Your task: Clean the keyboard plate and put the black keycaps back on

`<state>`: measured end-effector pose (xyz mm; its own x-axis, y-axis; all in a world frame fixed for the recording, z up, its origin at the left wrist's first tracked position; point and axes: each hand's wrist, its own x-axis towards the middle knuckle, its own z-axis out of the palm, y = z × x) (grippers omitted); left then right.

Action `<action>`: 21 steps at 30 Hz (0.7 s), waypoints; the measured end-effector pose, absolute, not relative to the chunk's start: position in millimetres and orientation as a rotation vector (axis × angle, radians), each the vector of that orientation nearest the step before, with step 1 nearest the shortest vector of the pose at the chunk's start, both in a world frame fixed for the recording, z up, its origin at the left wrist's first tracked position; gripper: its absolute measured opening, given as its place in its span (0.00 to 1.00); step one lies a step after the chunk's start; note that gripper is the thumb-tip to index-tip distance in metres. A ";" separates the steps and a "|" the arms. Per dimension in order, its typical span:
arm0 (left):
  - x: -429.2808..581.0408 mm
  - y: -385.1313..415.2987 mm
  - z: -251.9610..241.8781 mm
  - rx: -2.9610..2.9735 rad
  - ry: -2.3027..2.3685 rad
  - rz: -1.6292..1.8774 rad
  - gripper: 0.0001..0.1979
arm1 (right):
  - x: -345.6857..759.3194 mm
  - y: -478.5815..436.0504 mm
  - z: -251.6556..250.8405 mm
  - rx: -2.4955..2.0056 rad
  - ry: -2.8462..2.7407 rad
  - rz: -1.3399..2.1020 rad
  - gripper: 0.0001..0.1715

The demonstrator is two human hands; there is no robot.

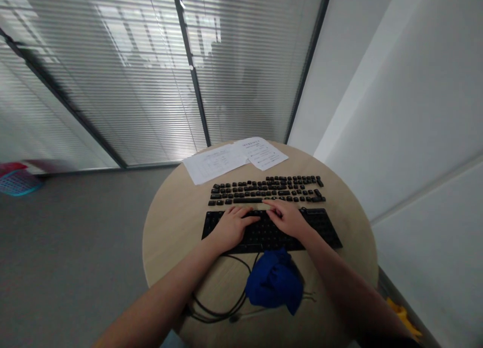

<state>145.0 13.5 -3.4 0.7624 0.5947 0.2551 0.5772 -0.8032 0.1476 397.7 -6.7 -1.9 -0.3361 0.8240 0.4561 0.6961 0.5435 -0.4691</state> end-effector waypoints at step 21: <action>145.2 9.6 -13.1 2.886 0.886 0.641 0.18 | 435.5 149.6 30.5 -1.978 -2.203 -0.033 0.14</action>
